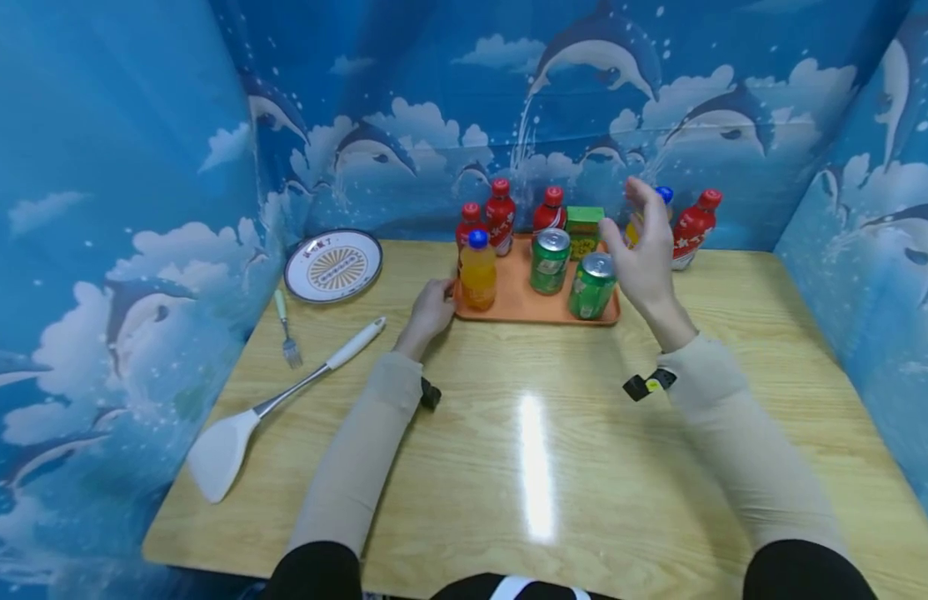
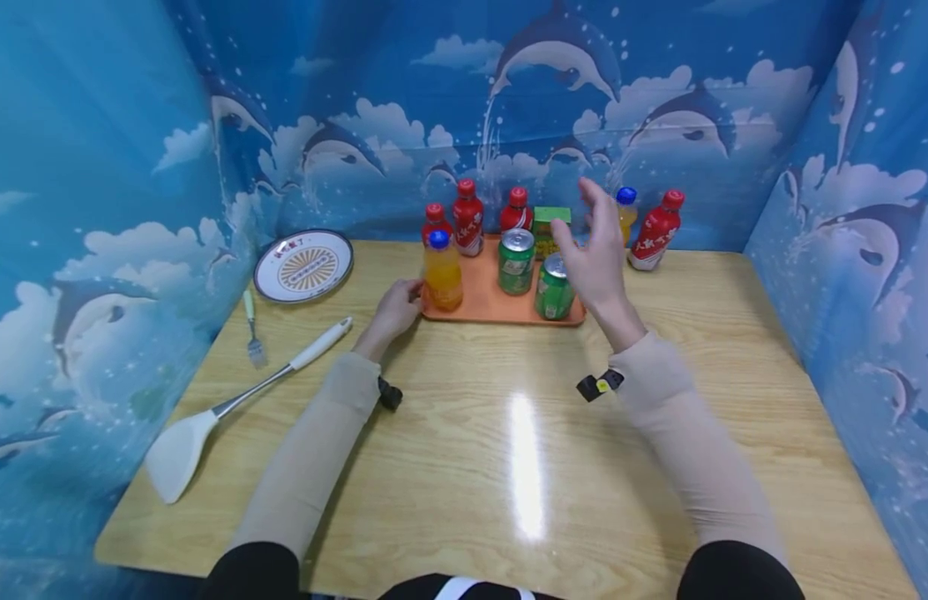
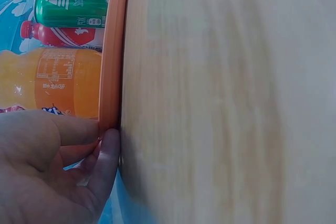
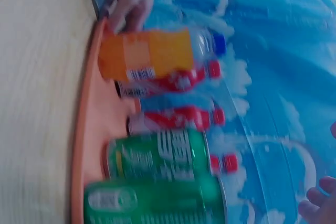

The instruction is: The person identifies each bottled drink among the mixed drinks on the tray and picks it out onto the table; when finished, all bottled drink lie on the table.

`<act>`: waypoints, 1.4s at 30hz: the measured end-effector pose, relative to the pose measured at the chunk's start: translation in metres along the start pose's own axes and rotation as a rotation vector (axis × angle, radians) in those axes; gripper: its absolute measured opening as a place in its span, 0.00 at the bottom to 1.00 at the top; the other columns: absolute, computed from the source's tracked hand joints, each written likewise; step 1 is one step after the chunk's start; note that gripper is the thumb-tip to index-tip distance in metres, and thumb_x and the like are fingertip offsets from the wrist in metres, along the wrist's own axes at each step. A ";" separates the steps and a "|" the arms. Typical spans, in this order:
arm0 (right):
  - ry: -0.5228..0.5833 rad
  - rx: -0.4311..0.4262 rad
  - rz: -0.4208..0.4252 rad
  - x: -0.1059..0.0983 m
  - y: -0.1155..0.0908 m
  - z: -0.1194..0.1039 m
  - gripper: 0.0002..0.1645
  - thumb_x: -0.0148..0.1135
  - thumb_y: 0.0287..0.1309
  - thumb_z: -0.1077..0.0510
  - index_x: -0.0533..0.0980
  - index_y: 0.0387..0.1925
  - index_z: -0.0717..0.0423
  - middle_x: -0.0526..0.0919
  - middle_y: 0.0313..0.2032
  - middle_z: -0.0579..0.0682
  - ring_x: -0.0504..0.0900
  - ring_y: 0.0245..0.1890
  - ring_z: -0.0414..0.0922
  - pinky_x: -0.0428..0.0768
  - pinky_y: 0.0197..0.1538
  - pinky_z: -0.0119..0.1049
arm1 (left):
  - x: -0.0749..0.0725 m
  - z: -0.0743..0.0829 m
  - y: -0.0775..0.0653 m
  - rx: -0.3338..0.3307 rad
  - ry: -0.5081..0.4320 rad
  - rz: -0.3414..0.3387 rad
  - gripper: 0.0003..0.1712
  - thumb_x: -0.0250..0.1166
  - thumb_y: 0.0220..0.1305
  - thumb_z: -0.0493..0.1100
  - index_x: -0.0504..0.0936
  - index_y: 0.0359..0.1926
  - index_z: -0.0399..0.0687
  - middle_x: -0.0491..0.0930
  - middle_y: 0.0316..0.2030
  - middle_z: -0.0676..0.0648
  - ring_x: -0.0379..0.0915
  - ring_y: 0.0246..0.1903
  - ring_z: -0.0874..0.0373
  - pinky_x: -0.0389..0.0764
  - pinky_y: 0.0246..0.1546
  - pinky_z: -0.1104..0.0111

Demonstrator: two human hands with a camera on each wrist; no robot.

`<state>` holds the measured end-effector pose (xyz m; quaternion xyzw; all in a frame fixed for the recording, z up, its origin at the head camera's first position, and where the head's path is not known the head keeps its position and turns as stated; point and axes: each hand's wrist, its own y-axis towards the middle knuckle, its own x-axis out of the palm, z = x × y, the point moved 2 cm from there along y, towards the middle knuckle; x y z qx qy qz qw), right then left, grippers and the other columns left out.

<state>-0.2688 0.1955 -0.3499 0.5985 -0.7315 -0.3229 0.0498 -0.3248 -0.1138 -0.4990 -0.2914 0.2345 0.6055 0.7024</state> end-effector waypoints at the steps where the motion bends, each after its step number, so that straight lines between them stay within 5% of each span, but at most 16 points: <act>1: 0.005 -0.009 -0.022 0.006 -0.001 0.000 0.35 0.57 0.75 0.61 0.61 0.78 0.60 0.66 0.76 0.59 0.66 0.77 0.53 0.64 0.82 0.50 | 0.000 0.000 0.000 0.003 0.006 0.001 0.32 0.54 0.75 0.34 0.68 0.78 0.41 0.72 0.67 0.36 0.69 0.69 0.44 0.70 0.75 0.52; 22: -0.063 -0.062 -0.320 0.107 -0.012 0.034 0.42 0.64 0.72 0.57 0.59 0.81 0.54 0.66 0.77 0.60 0.71 0.72 0.57 0.74 0.73 0.58 | -0.002 -0.001 -0.001 -0.004 0.001 0.009 0.33 0.54 0.75 0.34 0.66 0.79 0.41 0.72 0.65 0.35 0.70 0.68 0.43 0.70 0.75 0.51; 32: -0.170 -0.046 -0.402 0.142 -0.018 0.047 0.44 0.67 0.71 0.49 0.60 0.81 0.54 0.66 0.78 0.58 0.67 0.77 0.57 0.68 0.77 0.58 | -0.001 -0.001 -0.003 -0.005 0.008 0.006 0.32 0.54 0.76 0.34 0.66 0.79 0.41 0.72 0.64 0.35 0.71 0.67 0.42 0.71 0.73 0.51; 42: -0.257 -0.015 -0.401 0.157 -0.018 0.049 0.44 0.68 0.69 0.43 0.64 0.79 0.51 0.69 0.75 0.58 0.72 0.73 0.56 0.74 0.74 0.56 | -0.002 0.001 -0.003 0.017 0.022 0.000 0.33 0.53 0.76 0.34 0.66 0.79 0.41 0.72 0.66 0.34 0.71 0.68 0.42 0.72 0.73 0.51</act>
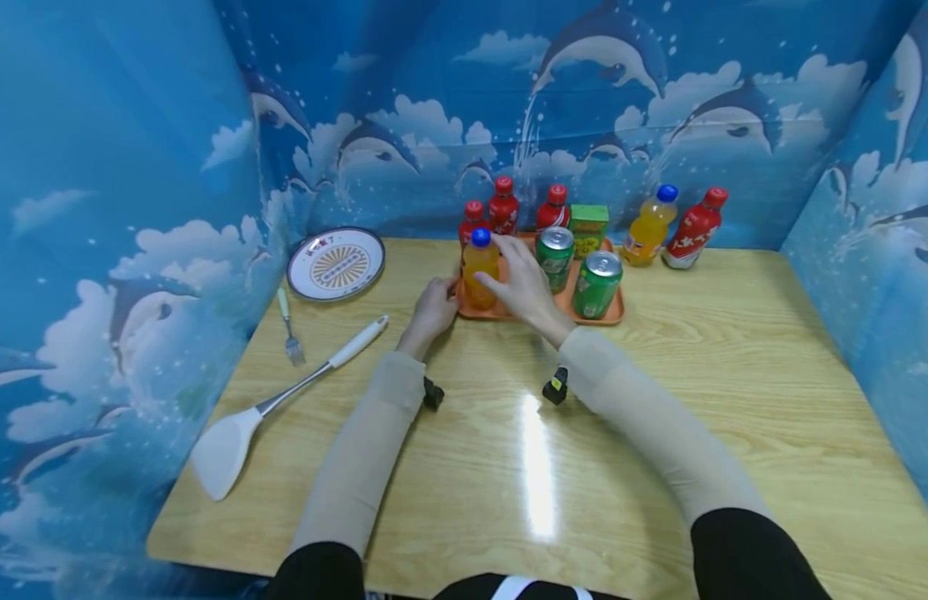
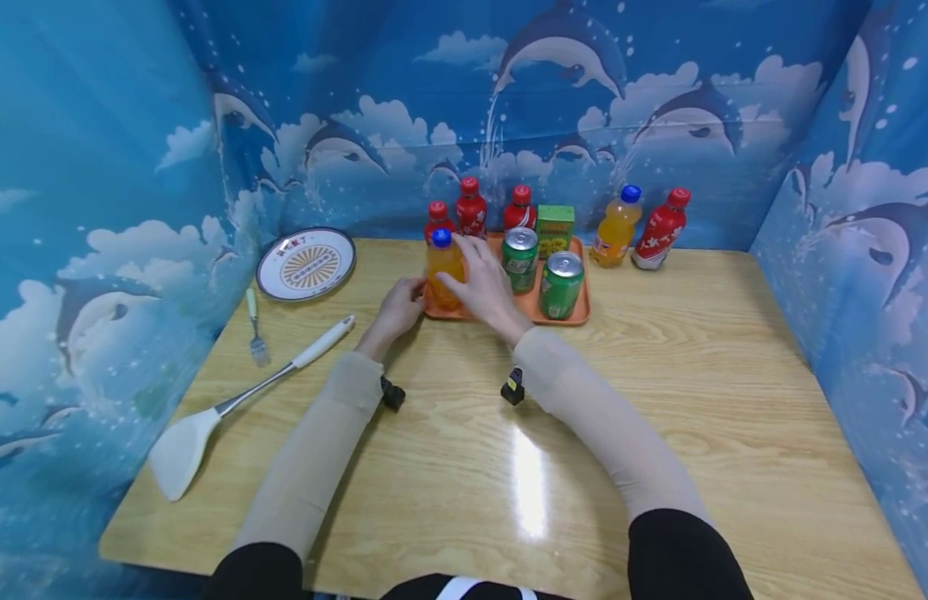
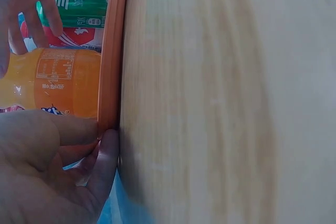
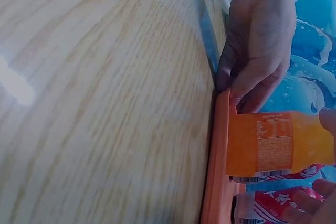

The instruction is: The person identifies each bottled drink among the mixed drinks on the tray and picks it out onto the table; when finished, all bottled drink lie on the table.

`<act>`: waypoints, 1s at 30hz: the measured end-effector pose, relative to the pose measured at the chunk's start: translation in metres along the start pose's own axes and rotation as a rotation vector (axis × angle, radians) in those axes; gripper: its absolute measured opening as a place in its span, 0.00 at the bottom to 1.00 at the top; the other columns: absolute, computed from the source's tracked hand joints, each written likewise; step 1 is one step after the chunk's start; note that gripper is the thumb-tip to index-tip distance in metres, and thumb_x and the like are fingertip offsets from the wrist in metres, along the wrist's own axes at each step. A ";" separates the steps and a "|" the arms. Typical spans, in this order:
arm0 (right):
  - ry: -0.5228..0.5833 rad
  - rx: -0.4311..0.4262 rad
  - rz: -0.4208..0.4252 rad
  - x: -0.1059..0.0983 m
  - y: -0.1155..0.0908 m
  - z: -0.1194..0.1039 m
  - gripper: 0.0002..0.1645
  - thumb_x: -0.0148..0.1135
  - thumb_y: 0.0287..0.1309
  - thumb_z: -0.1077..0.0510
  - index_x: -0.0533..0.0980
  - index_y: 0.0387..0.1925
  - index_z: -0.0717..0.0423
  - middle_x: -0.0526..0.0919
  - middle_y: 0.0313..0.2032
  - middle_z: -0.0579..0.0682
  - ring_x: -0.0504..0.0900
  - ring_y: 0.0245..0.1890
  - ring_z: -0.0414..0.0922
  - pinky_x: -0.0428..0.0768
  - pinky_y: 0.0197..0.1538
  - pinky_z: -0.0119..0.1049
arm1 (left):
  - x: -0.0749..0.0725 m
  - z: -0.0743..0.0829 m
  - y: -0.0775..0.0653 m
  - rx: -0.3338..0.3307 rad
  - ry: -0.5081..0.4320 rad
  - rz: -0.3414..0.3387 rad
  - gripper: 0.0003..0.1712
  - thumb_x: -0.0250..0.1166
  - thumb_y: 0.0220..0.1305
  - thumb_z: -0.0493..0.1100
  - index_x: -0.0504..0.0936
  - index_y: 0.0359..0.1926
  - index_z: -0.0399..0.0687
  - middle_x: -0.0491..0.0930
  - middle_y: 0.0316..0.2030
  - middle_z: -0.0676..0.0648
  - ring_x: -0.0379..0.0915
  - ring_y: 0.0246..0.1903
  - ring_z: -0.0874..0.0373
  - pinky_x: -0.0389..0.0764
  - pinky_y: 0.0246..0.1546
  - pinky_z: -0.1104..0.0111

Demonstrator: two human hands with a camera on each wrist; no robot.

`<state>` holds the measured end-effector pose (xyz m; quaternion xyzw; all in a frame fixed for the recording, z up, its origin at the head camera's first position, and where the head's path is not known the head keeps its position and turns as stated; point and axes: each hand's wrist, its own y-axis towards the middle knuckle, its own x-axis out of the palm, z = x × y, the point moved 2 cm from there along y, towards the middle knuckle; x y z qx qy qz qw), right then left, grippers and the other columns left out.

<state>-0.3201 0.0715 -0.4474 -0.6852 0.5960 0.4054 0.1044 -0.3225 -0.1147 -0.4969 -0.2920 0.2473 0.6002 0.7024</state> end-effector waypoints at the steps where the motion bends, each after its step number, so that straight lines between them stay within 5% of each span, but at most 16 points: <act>1: -0.003 0.000 0.009 0.001 0.001 0.000 0.44 0.69 0.68 0.43 0.65 0.78 0.51 0.70 0.75 0.58 0.72 0.73 0.56 0.74 0.73 0.56 | 0.000 0.001 0.000 0.004 -0.002 0.002 0.33 0.53 0.75 0.34 0.66 0.79 0.41 0.72 0.66 0.34 0.71 0.68 0.41 0.72 0.73 0.51; 20: 0.114 -0.012 0.078 0.005 -0.005 -0.003 0.39 0.70 0.68 0.49 0.69 0.76 0.51 0.76 0.72 0.55 0.84 0.61 0.55 0.83 0.63 0.51 | 0.001 0.001 -0.002 0.002 -0.019 -0.005 0.33 0.53 0.75 0.33 0.67 0.78 0.42 0.73 0.64 0.34 0.71 0.66 0.43 0.72 0.72 0.51; 30: 0.235 0.003 0.092 -0.014 -0.008 -0.020 0.40 0.70 0.69 0.50 0.68 0.77 0.49 0.75 0.74 0.52 0.79 0.67 0.52 0.79 0.69 0.52 | 0.000 0.003 -0.002 -0.001 -0.017 0.005 0.29 0.54 0.77 0.34 0.71 0.76 0.41 0.74 0.61 0.35 0.72 0.63 0.42 0.73 0.70 0.49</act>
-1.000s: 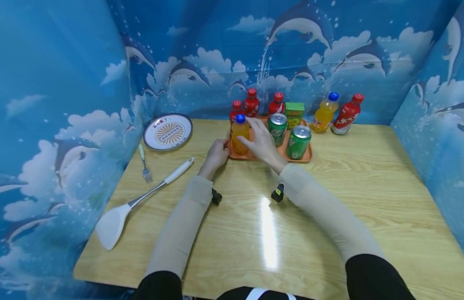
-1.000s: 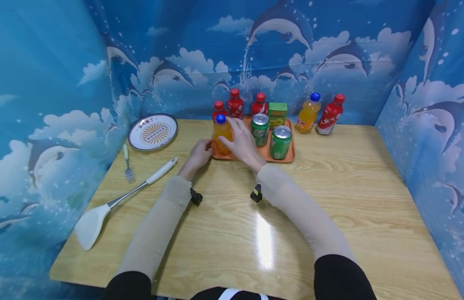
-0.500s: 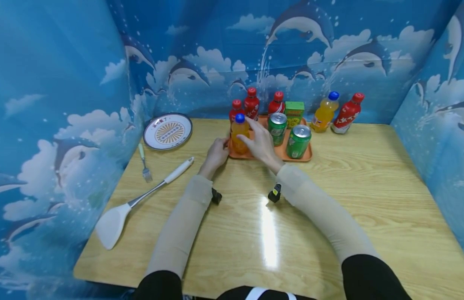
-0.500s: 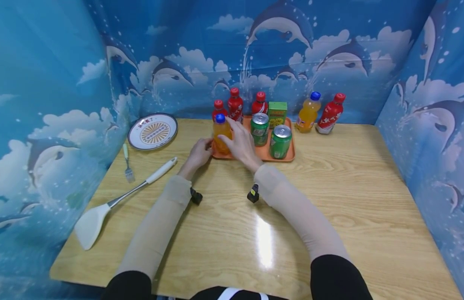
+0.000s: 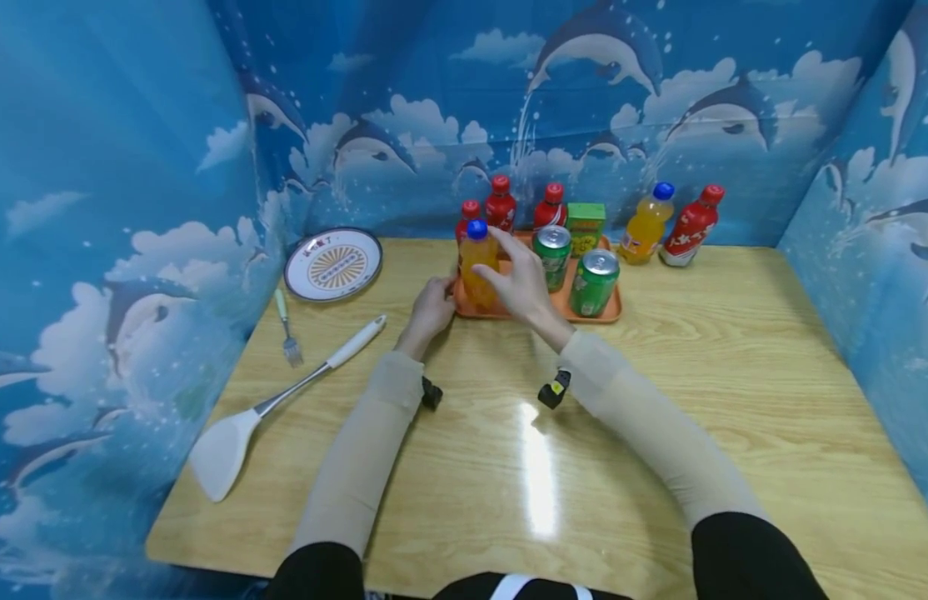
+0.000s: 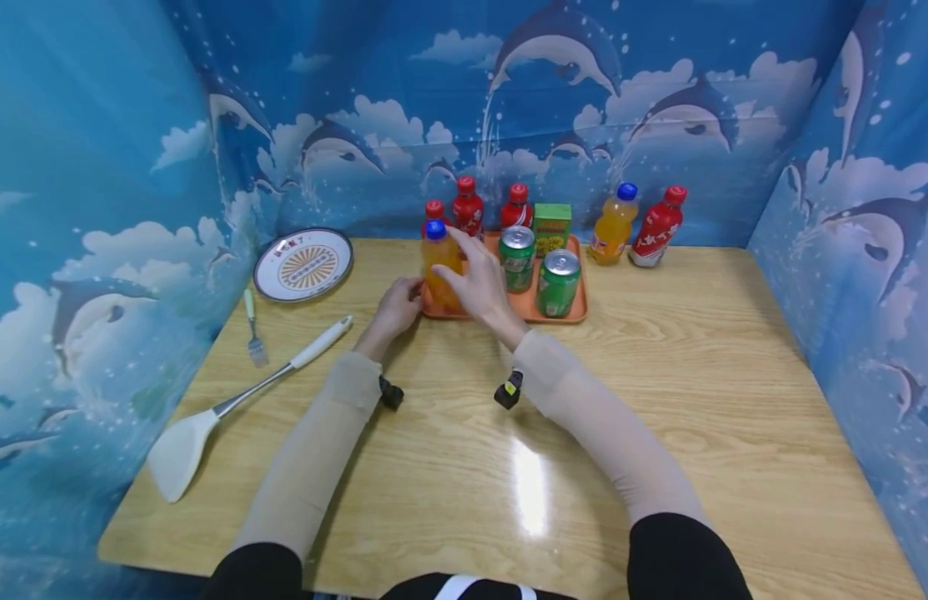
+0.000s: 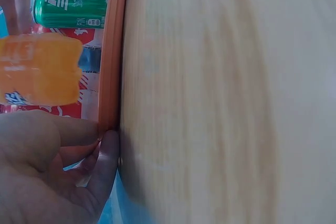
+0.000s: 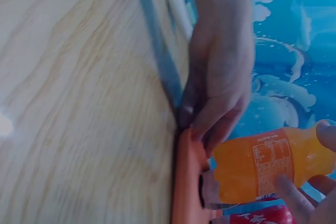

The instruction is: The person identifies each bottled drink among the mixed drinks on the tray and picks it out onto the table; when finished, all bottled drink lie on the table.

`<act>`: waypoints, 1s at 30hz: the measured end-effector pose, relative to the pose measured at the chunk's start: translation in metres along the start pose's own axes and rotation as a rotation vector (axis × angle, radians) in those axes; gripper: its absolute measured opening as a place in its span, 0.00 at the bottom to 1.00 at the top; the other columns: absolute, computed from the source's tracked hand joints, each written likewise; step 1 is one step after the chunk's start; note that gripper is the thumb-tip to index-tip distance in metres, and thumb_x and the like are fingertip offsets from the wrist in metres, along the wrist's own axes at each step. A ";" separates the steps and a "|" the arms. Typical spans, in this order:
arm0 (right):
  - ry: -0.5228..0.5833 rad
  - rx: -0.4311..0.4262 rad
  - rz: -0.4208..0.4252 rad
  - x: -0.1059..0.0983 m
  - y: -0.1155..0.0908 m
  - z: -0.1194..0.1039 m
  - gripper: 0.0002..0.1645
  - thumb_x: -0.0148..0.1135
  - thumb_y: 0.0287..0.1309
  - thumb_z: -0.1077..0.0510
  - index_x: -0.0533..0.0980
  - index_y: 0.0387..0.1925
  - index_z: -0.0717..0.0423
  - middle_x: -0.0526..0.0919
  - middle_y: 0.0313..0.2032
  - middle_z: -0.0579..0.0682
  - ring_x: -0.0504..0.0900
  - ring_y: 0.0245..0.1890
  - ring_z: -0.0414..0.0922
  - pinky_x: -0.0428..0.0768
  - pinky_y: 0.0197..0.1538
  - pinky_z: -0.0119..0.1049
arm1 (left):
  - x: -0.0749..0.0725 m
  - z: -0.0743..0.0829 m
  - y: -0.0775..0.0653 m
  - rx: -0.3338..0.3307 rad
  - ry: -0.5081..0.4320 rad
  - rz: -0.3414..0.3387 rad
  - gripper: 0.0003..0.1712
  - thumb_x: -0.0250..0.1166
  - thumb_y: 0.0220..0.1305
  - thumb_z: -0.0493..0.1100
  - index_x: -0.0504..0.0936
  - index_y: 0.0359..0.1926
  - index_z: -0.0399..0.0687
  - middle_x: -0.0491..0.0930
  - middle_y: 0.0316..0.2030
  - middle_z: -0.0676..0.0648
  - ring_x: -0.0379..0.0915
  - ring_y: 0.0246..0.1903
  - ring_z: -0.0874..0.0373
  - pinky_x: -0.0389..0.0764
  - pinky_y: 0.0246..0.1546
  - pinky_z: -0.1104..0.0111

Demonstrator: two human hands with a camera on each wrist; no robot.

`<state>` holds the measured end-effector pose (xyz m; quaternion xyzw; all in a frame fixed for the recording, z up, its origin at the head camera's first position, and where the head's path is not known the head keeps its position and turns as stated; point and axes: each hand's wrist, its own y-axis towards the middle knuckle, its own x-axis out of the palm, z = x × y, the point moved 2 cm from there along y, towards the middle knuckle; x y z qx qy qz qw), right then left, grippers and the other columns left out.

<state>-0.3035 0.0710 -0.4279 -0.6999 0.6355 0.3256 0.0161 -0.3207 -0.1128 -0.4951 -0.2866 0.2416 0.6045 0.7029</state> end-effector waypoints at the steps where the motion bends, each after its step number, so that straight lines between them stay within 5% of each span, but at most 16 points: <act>1: 0.015 0.005 -0.002 -0.002 0.000 -0.002 0.40 0.70 0.68 0.51 0.68 0.78 0.48 0.75 0.74 0.51 0.79 0.68 0.52 0.79 0.70 0.52 | 0.000 0.000 0.000 0.000 0.005 0.002 0.29 0.54 0.76 0.34 0.71 0.76 0.41 0.74 0.61 0.35 0.72 0.63 0.42 0.73 0.70 0.50; 4: 0.058 0.025 -0.010 -0.008 -0.002 -0.007 0.40 0.70 0.68 0.52 0.68 0.78 0.47 0.75 0.74 0.51 0.79 0.68 0.52 0.78 0.70 0.53 | 0.000 -0.001 0.000 0.002 0.019 0.007 0.30 0.54 0.76 0.33 0.70 0.76 0.41 0.74 0.62 0.35 0.72 0.64 0.42 0.73 0.71 0.50; 12: 0.238 0.085 -0.095 -0.029 -0.004 -0.018 0.40 0.69 0.68 0.55 0.67 0.78 0.46 0.78 0.67 0.58 0.80 0.66 0.56 0.91 0.43 0.44 | 0.002 -0.002 0.001 0.004 0.021 0.004 0.32 0.53 0.76 0.32 0.66 0.79 0.42 0.72 0.66 0.35 0.70 0.68 0.42 0.71 0.74 0.51; 21: 0.254 -0.012 -0.148 -0.059 -0.001 -0.029 0.38 0.65 0.72 0.58 0.65 0.79 0.50 0.76 0.67 0.61 0.80 0.58 0.55 0.90 0.42 0.44 | 0.001 -0.001 0.001 -0.013 0.009 0.012 0.34 0.54 0.73 0.32 0.65 0.79 0.38 0.72 0.66 0.34 0.70 0.69 0.42 0.71 0.74 0.51; 27: 0.238 -0.038 -0.172 -0.078 -0.001 -0.033 0.38 0.63 0.73 0.61 0.64 0.79 0.52 0.72 0.73 0.58 0.78 0.66 0.54 0.86 0.54 0.36 | 0.002 -0.001 0.002 -0.015 0.005 0.010 0.34 0.54 0.73 0.32 0.66 0.78 0.38 0.72 0.66 0.35 0.70 0.69 0.42 0.71 0.74 0.51; 30: 0.291 -0.014 -0.194 -0.088 0.000 -0.034 0.37 0.62 0.73 0.62 0.64 0.80 0.52 0.73 0.70 0.56 0.80 0.63 0.49 0.88 0.47 0.36 | 0.002 -0.001 0.001 -0.014 -0.002 0.012 0.33 0.54 0.73 0.32 0.66 0.78 0.38 0.72 0.66 0.35 0.70 0.69 0.42 0.71 0.74 0.51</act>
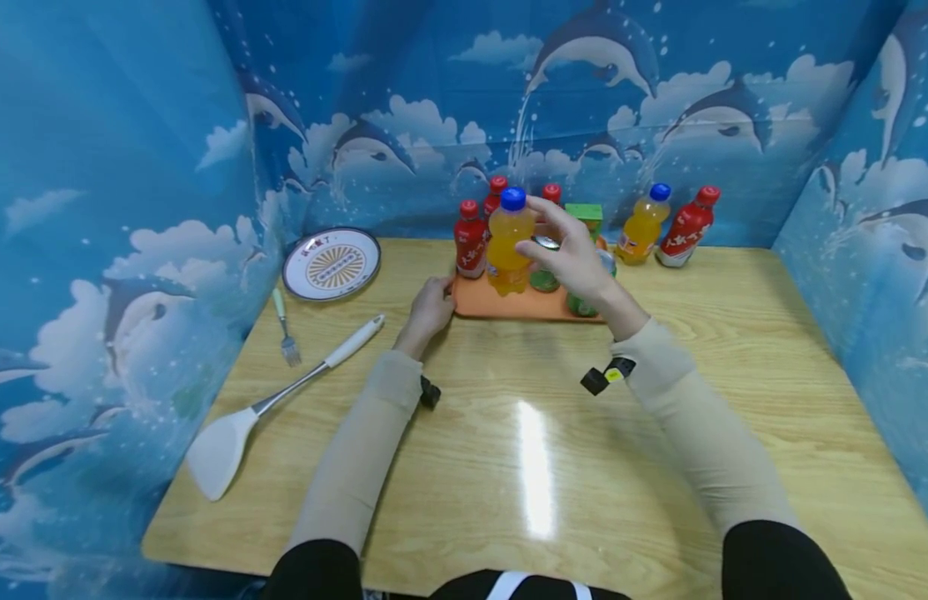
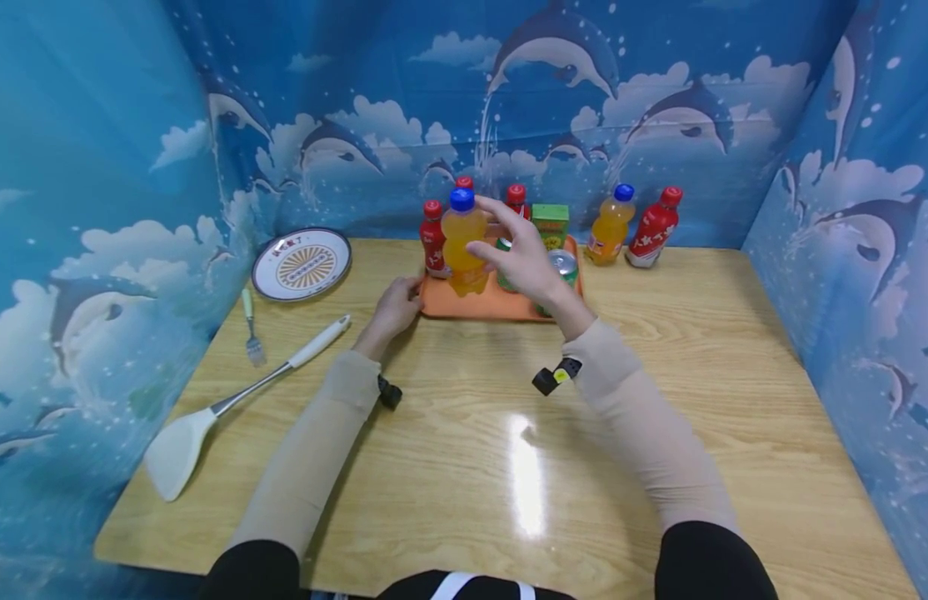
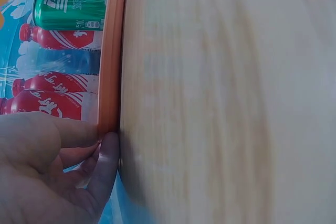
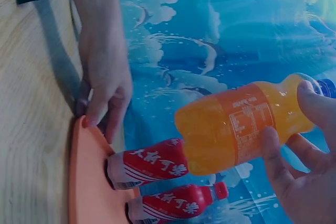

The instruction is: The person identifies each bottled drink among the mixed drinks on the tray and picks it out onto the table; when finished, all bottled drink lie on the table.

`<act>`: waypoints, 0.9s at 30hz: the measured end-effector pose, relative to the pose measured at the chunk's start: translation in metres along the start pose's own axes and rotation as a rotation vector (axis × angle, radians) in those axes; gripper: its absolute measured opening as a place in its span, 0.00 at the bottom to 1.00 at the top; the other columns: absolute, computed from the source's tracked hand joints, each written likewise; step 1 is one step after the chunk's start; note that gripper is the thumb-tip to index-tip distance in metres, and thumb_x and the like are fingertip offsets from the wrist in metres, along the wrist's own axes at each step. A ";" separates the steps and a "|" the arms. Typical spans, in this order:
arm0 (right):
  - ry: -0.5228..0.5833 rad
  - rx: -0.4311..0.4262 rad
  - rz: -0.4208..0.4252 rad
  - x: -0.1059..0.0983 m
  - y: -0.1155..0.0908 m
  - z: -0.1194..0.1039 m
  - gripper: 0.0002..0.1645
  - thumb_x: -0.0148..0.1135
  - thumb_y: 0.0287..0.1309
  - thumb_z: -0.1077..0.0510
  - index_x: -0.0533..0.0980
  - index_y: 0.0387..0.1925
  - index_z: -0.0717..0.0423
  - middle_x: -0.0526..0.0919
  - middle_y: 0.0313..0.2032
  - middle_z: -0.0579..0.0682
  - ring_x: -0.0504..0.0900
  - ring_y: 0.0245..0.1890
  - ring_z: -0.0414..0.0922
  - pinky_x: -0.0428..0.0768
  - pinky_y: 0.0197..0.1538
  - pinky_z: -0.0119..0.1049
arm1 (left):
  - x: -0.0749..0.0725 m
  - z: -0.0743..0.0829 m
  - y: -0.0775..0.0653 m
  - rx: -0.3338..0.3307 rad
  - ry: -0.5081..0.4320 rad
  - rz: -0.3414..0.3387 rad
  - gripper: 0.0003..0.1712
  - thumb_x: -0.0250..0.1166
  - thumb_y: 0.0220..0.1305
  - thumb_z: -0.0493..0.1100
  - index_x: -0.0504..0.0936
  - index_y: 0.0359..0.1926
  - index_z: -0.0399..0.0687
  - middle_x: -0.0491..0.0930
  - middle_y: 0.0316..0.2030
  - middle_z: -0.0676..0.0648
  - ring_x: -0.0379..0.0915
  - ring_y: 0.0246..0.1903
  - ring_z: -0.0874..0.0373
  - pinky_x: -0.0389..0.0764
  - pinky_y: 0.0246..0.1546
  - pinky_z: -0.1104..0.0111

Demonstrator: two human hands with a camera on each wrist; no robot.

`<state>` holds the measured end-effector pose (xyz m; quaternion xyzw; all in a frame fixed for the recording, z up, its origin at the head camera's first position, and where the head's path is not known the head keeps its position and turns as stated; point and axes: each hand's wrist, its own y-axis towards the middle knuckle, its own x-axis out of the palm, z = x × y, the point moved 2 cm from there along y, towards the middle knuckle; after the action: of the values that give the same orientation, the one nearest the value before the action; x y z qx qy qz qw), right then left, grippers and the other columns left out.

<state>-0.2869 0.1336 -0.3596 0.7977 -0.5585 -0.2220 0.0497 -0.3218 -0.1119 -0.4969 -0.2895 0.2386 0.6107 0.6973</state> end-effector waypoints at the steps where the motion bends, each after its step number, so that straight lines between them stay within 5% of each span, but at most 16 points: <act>1: 0.029 0.006 -0.006 -0.003 0.000 -0.001 0.37 0.61 0.73 0.63 0.64 0.80 0.52 0.75 0.68 0.55 0.82 0.60 0.47 0.89 0.43 0.37 | 0.000 0.000 0.000 -0.001 -0.002 0.001 0.33 0.54 0.73 0.32 0.66 0.78 0.38 0.72 0.66 0.35 0.70 0.69 0.42 0.71 0.74 0.51; 6: 0.138 0.038 -0.025 -0.019 -0.002 -0.005 0.35 0.62 0.73 0.62 0.67 0.78 0.50 0.82 0.59 0.44 0.83 0.46 0.42 0.88 0.39 0.35 | 0.000 -0.001 0.000 -0.006 -0.002 -0.003 0.33 0.54 0.75 0.33 0.65 0.79 0.40 0.71 0.66 0.35 0.69 0.69 0.42 0.71 0.74 0.51; 12: 0.196 0.055 -0.069 -0.039 -0.003 -0.008 0.34 0.61 0.74 0.61 0.68 0.78 0.49 0.79 0.69 0.49 0.82 0.43 0.43 0.88 0.40 0.34 | 0.001 0.000 0.001 -0.017 -0.001 -0.010 0.33 0.53 0.77 0.34 0.65 0.80 0.42 0.71 0.67 0.36 0.69 0.70 0.42 0.71 0.74 0.51; 16: 0.228 0.070 -0.072 -0.052 -0.005 -0.008 0.35 0.62 0.73 0.60 0.68 0.78 0.49 0.74 0.74 0.51 0.83 0.46 0.41 0.87 0.41 0.32 | 0.001 0.000 0.000 -0.034 -0.010 -0.011 0.32 0.53 0.77 0.34 0.65 0.80 0.42 0.70 0.68 0.36 0.68 0.70 0.43 0.71 0.74 0.50; 27: 0.260 0.051 0.003 -0.090 -0.013 -0.010 0.32 0.62 0.72 0.64 0.72 0.74 0.48 0.82 0.65 0.45 0.84 0.53 0.44 0.86 0.41 0.28 | 0.002 0.002 0.000 -0.049 -0.004 -0.003 0.32 0.54 0.77 0.34 0.66 0.79 0.43 0.71 0.67 0.38 0.69 0.69 0.44 0.72 0.73 0.51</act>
<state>-0.2968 0.2194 -0.3281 0.8198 -0.5542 -0.1023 0.1015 -0.3216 -0.1090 -0.4971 -0.3054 0.2218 0.6158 0.6916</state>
